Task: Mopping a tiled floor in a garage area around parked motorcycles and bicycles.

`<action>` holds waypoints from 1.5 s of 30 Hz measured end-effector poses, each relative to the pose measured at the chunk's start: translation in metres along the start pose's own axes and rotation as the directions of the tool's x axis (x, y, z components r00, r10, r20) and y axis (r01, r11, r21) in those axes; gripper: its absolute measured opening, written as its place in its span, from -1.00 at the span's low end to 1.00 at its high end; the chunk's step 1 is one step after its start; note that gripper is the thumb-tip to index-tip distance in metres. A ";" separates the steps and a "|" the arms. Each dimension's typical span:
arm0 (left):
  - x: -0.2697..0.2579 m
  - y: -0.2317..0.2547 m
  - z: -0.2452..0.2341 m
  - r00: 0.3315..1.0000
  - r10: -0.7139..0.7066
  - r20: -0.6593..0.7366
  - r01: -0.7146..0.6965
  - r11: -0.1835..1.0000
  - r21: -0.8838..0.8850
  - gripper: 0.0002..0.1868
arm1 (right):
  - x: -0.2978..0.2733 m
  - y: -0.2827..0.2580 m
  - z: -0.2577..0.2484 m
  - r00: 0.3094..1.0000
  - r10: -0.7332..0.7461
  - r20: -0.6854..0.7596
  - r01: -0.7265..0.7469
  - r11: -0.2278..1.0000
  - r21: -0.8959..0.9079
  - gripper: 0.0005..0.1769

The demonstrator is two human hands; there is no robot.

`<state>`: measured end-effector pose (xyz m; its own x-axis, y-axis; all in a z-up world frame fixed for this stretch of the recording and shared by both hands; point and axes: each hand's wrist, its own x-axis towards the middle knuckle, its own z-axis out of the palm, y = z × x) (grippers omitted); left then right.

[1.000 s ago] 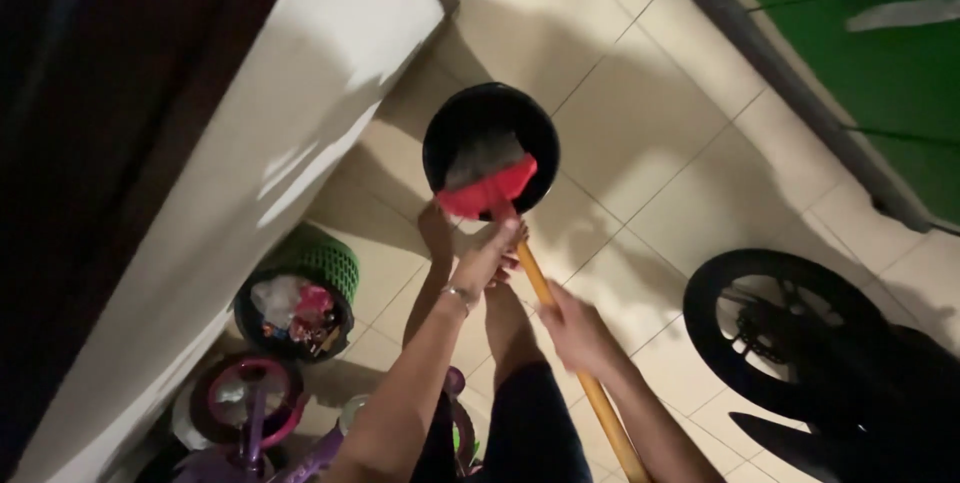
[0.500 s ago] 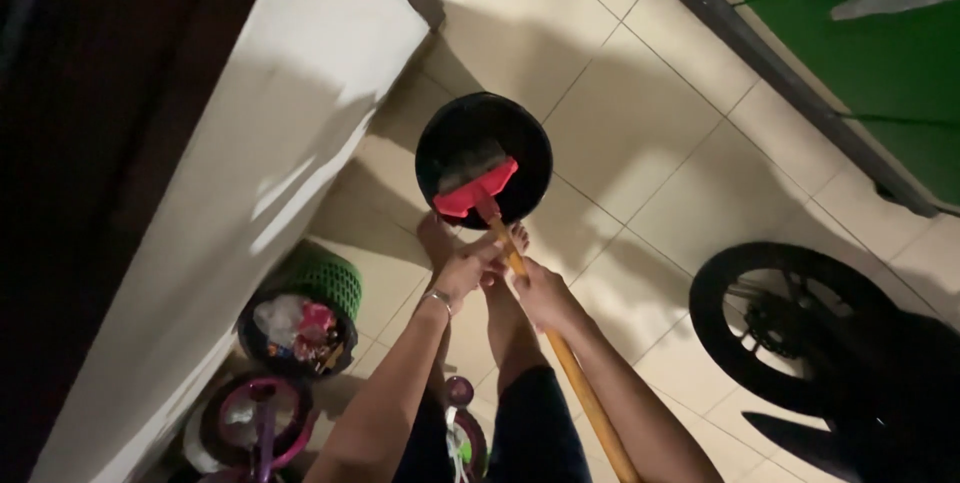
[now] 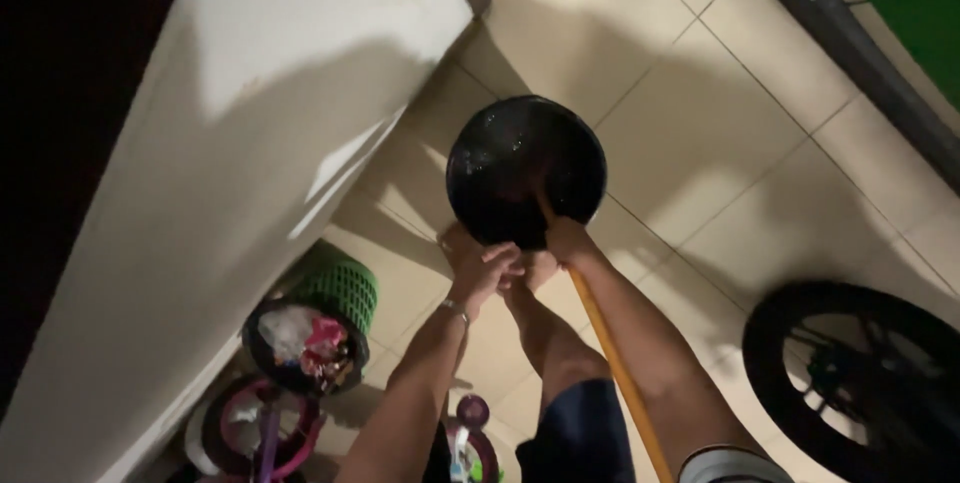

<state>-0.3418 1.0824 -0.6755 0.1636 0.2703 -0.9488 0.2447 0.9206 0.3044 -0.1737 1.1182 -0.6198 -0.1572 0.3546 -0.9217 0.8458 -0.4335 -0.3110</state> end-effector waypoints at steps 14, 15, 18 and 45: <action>-0.030 0.030 0.036 0.909 -0.315 -0.271 0.038 0.714 -0.699 -0.39 | -0.201 -0.003 0.043 0.958 0.287 0.005 -0.238 0.785 0.572 -0.46; -0.048 0.050 0.040 0.913 -0.310 -0.267 0.039 0.716 -0.697 -0.39 | -0.214 -0.014 0.032 0.957 0.291 -0.001 -0.238 0.783 0.574 -0.46; -0.094 0.088 0.050 0.775 -0.143 -0.615 -0.032 0.964 -0.264 -0.59 | -0.251 -0.037 0.016 0.932 0.335 0.138 -0.349 0.726 0.593 -0.41; -0.042 -0.020 0.096 0.950 -0.192 -0.248 -0.063 0.658 -0.751 -0.40 | -0.216 0.008 0.076 0.937 0.337 0.096 -0.190 0.260 0.947 -0.40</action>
<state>-0.2618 1.0261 -0.6339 -0.1285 0.1503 -0.9803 -0.5669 0.7999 0.1969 -0.1712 0.9752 -0.4405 0.0889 0.1068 -0.9903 -0.2331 -0.9644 -0.1250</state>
